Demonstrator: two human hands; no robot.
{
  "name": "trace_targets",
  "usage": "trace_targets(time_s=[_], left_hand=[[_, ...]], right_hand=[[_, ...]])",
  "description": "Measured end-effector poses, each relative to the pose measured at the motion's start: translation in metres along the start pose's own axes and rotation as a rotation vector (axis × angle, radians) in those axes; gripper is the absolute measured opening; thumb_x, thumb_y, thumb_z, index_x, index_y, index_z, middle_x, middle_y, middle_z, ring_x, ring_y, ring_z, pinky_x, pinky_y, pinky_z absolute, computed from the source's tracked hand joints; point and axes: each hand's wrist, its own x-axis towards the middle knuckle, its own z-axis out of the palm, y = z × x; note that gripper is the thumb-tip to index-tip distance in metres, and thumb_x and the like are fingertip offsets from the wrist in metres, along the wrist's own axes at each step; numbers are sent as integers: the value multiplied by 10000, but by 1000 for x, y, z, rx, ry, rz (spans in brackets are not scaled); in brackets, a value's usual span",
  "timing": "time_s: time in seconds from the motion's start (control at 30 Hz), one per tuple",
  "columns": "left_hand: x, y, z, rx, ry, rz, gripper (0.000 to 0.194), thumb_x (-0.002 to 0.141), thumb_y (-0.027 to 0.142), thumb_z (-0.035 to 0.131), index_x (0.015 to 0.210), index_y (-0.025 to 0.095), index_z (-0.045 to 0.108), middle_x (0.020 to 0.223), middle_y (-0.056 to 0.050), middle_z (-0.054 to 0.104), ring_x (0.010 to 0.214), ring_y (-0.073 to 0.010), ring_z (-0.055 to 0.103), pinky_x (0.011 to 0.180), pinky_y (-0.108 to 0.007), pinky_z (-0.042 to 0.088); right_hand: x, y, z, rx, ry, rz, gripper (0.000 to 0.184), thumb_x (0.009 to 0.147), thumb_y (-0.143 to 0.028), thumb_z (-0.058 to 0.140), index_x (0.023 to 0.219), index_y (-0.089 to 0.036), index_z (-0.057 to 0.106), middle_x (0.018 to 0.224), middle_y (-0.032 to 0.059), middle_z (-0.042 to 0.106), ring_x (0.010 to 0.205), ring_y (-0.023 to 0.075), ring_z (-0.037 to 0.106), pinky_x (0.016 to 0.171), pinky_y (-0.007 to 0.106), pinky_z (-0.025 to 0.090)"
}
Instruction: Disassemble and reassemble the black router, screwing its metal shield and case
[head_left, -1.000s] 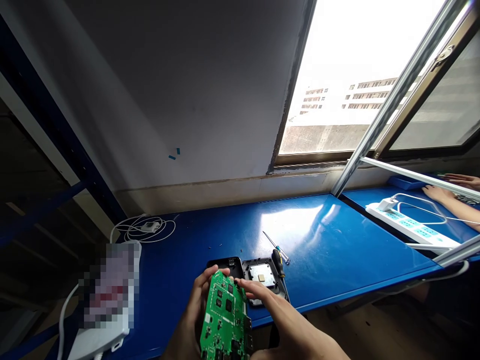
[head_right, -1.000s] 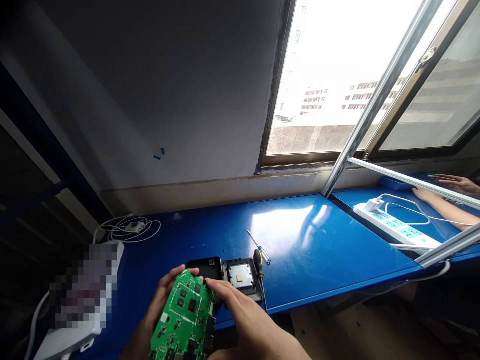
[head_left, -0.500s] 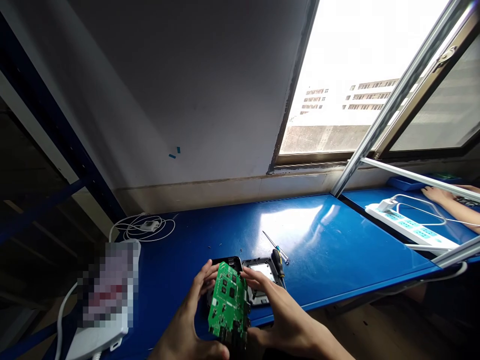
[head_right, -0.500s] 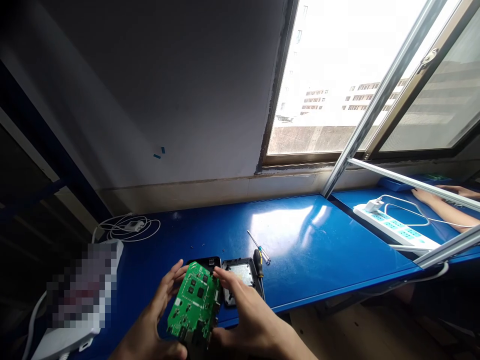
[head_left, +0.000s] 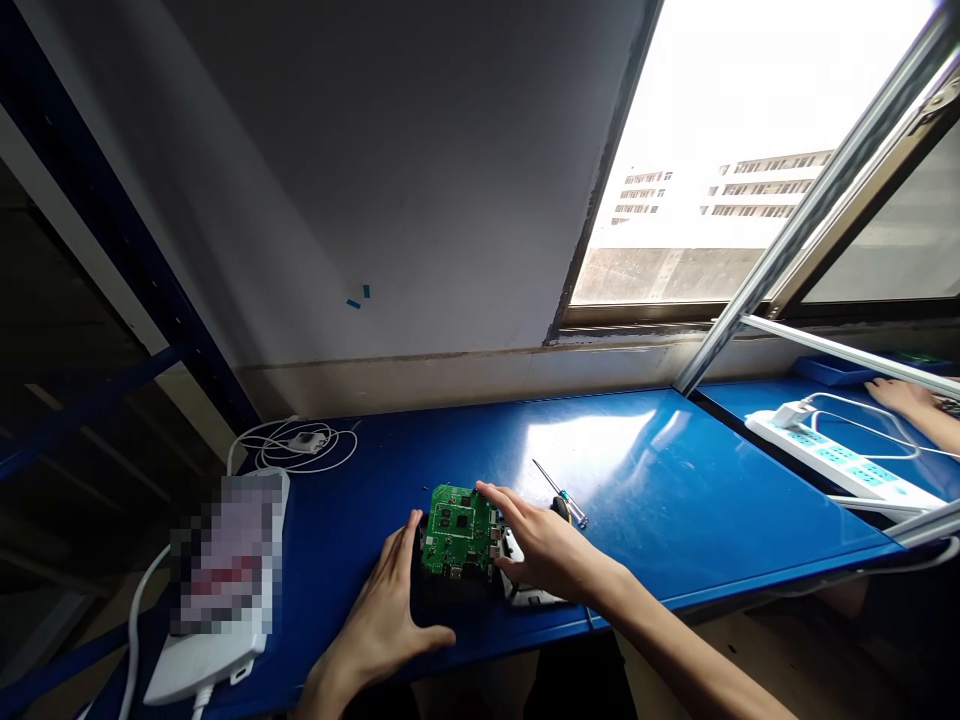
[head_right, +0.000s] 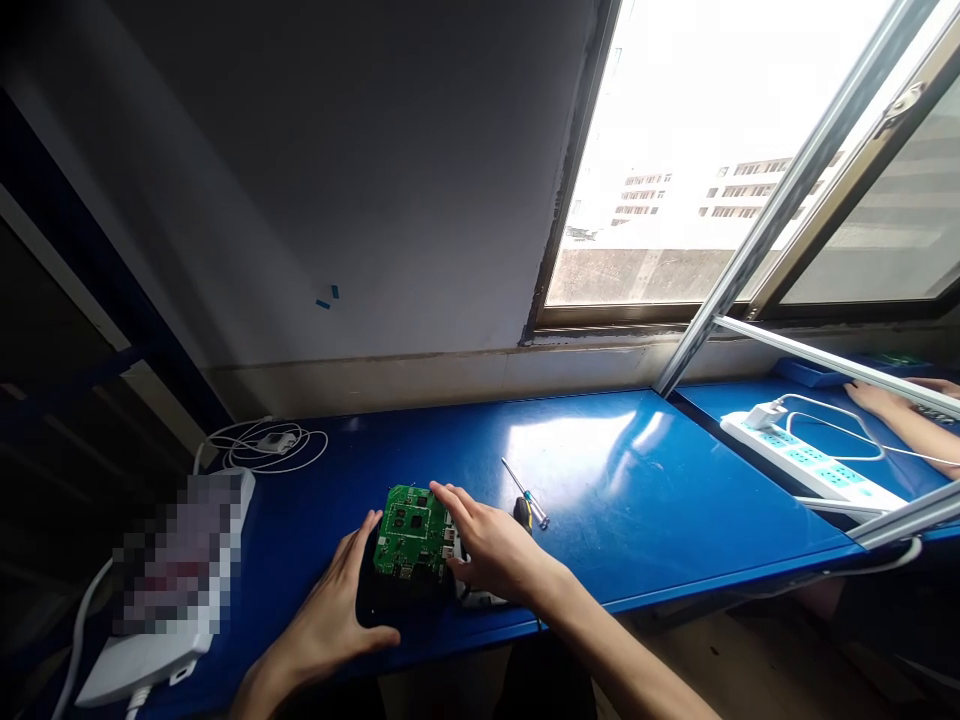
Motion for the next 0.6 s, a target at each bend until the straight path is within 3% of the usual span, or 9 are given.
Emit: trace_targets(time_s=[0.1,0.27,0.53,0.6], left_hand=[[6,0,1,30,12,56,1190,744,255,777,1621,314,-25,1670,-149,238,1536,-392,220,1185,-635,315],[10,-5,5,82,12,18,1159,686,260,775,1620,248,89,1665,-156,258,1546,-408,165,1210,-644,253],[11,0,6,83,58,81,1139,646,197,764,1596,270,141,1608,-152,344,1510,-387,277,1202,-622,299],[11,0,6,85,54,67,1144,651,201,759,1596,276,119,1618,-148,327,1517,-383,263,1210,-634,274]], right_hand=[[3,1,1,-23,-49,-10,936,792,-89,675,1603,-178,218,1572,219,427,1337,366,573,1037,500,549],[3,0,-1,-24,-121,-18,990,762,-63,708,1606,-197,210,1590,206,407,1364,357,549,1070,468,537],[5,-6,-2,-66,-168,-69,958,758,-44,664,1594,-209,227,1581,184,405,1095,339,724,892,456,631],[4,-7,-2,-54,-187,-71,948,763,-65,669,1590,-214,231,1568,178,422,1096,338,721,906,457,625]])
